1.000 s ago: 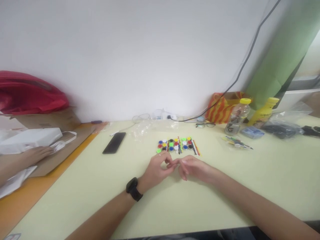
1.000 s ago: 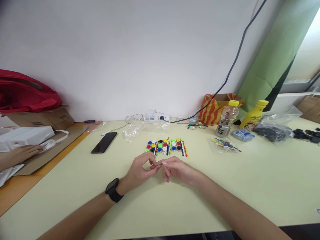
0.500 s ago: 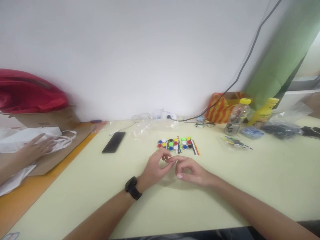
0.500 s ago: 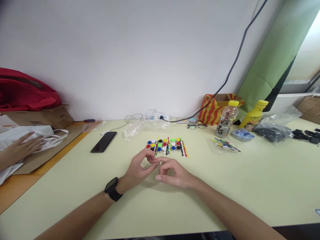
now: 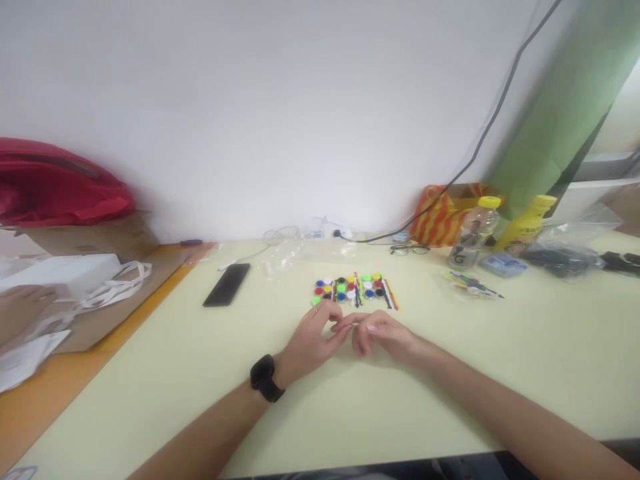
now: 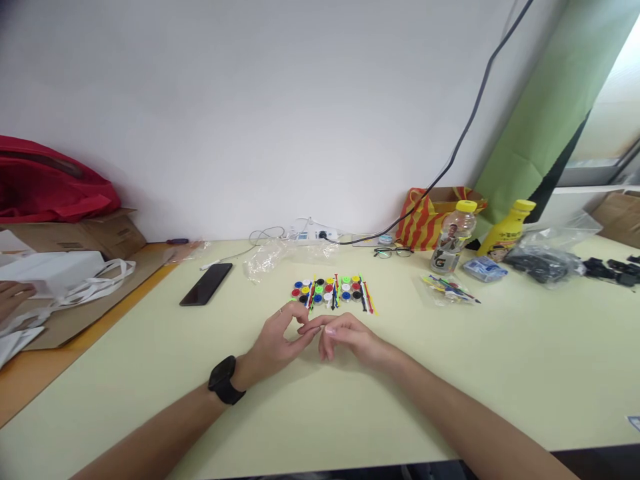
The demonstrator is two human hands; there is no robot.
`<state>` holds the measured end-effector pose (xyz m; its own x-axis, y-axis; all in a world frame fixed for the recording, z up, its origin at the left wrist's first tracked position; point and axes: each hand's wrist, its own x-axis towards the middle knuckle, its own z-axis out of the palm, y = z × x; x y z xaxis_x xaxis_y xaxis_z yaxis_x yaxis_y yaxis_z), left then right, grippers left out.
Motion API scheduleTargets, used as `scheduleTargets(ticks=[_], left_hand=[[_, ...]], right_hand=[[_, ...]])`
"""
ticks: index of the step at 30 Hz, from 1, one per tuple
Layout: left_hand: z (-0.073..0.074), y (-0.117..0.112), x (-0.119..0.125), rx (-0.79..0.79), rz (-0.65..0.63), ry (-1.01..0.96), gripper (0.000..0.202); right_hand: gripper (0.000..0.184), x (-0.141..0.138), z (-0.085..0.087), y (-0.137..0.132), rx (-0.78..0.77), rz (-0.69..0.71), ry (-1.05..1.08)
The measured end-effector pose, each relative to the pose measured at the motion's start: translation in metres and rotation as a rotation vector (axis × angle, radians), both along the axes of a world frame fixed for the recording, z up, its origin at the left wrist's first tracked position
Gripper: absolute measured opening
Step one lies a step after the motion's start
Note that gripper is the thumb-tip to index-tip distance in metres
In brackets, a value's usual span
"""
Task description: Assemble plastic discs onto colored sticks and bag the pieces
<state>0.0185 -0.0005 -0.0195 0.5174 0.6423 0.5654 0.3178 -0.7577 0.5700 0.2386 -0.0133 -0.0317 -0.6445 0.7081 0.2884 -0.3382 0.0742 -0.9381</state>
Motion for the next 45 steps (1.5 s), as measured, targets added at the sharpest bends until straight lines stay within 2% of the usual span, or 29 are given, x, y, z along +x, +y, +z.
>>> scheduleTargets(ticks=[4,9,14,17,20,24,29,34,39,45], left_hand=[[0.002,-0.002,0.001,-0.046,-0.054,0.052,0.007],[0.0,-0.001,0.001,-0.048,0.051,0.011,0.011],[0.003,-0.003,0.001,-0.099,-0.023,0.021,0.007],[0.003,-0.003,0.001,-0.084,0.012,0.017,0.01],[0.002,-0.002,0.001,-0.056,0.033,0.009,0.011],[0.003,-0.002,0.001,-0.088,-0.023,0.011,0.007],[0.003,-0.002,0.0,-0.045,0.034,-0.013,0.013],[0.003,-0.003,0.0,-0.09,-0.016,-0.008,0.01],[0.005,-0.003,0.002,-0.098,0.032,-0.028,0.013],[0.006,-0.004,0.003,-0.128,-0.004,-0.051,0.009]], right_hand=[[0.052,-0.002,-0.003,0.0,-0.098,0.035,0.089],[0.052,-0.002,0.001,-0.001,-0.149,0.067,0.134],[0.055,0.0,0.003,-0.001,-0.178,0.091,0.141],[0.054,0.0,0.004,-0.002,-0.196,0.103,0.149],[0.055,0.001,0.005,-0.002,-0.2,0.103,0.149],[0.058,0.002,0.004,-0.002,-0.203,0.117,0.138],[0.057,0.004,0.003,-0.001,-0.218,0.135,0.136],[0.057,0.003,0.005,-0.002,-0.215,0.125,0.139],[0.056,0.004,0.007,-0.003,-0.215,0.132,0.128],[0.055,0.002,0.008,-0.004,-0.185,0.122,0.102]])
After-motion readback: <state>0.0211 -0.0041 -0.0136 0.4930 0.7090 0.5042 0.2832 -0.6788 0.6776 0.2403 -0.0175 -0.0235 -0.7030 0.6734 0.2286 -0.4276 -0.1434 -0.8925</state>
